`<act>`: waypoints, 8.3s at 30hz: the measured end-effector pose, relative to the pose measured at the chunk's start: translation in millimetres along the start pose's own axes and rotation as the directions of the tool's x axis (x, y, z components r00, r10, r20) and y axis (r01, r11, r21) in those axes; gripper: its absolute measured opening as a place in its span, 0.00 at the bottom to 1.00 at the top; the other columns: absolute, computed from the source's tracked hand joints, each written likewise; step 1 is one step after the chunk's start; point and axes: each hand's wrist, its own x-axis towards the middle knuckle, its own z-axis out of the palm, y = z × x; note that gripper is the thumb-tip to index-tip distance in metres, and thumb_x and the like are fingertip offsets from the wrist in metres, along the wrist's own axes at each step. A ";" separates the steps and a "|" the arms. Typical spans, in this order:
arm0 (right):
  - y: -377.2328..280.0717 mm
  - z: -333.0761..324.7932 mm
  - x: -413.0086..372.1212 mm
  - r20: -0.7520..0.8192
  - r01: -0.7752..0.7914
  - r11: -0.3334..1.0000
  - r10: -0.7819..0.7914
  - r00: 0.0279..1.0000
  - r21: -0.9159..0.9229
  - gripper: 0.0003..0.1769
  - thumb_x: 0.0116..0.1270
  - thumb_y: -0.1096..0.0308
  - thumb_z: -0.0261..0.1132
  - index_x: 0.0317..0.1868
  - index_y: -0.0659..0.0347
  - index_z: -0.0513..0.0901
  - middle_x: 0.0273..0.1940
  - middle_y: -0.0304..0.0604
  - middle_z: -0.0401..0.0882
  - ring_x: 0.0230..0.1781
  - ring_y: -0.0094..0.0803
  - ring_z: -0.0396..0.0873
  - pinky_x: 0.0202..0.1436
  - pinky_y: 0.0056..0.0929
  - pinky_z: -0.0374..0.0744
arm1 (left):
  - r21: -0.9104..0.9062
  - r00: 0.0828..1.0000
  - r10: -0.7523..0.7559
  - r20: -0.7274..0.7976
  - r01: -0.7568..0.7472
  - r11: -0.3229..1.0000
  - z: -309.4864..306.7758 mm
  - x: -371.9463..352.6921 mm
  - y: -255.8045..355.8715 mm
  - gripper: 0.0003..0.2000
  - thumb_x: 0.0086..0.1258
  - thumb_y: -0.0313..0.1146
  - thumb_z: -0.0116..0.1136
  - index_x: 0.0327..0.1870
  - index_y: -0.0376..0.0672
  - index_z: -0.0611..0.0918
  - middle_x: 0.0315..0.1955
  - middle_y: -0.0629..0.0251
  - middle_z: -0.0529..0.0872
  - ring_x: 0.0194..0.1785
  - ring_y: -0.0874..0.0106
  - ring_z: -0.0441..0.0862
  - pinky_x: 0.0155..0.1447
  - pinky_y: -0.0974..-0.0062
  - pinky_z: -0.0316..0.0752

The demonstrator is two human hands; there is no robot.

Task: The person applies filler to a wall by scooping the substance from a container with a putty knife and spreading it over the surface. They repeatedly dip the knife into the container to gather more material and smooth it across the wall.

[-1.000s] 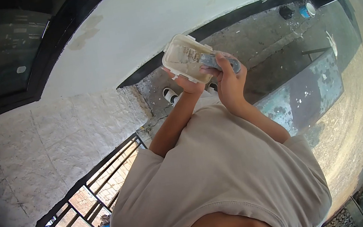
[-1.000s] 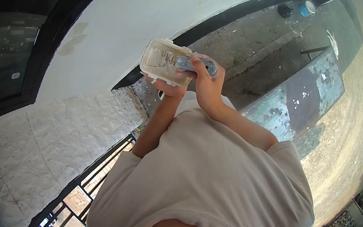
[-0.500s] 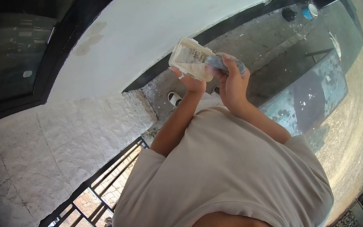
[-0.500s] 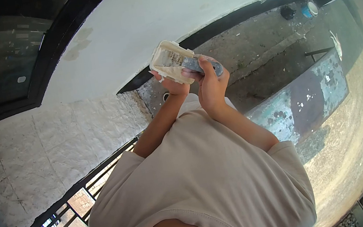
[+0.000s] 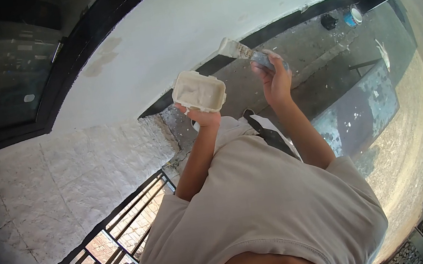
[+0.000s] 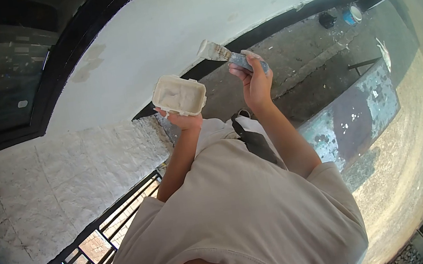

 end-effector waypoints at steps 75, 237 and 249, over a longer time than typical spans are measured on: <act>224.8 71.1 108.3 -0.197 0.228 0.956 -0.264 0.944 -0.186 0.24 0.76 0.73 0.59 0.64 0.85 0.69 0.62 0.71 0.73 0.58 0.51 0.83 0.61 0.30 0.84 | 0.095 0.984 0.090 -0.156 -0.075 0.993 -89.3 33.5 153.0 0.36 0.74 0.71 0.42 0.76 0.59 0.66 0.70 0.68 0.73 0.70 0.59 0.73 0.71 0.48 0.73; 216.4 72.6 116.0 -0.236 0.102 0.994 -0.093 0.967 0.026 0.23 0.75 0.75 0.60 0.63 0.84 0.69 0.59 0.64 0.74 0.55 0.47 0.84 0.62 0.33 0.87 | 0.062 0.985 0.010 -0.171 0.000 0.998 -86.5 51.7 143.9 0.37 0.73 0.71 0.44 0.77 0.59 0.64 0.71 0.68 0.70 0.72 0.59 0.71 0.72 0.49 0.72; 191.4 45.7 114.2 -0.247 0.184 0.981 -0.164 0.955 0.059 0.20 0.74 0.79 0.58 0.61 0.86 0.70 0.56 0.61 0.74 0.54 0.46 0.82 0.63 0.37 0.88 | 0.075 0.983 0.016 -0.181 -0.002 0.997 -82.1 54.4 136.9 0.38 0.72 0.72 0.43 0.77 0.59 0.64 0.71 0.67 0.71 0.69 0.57 0.73 0.70 0.47 0.73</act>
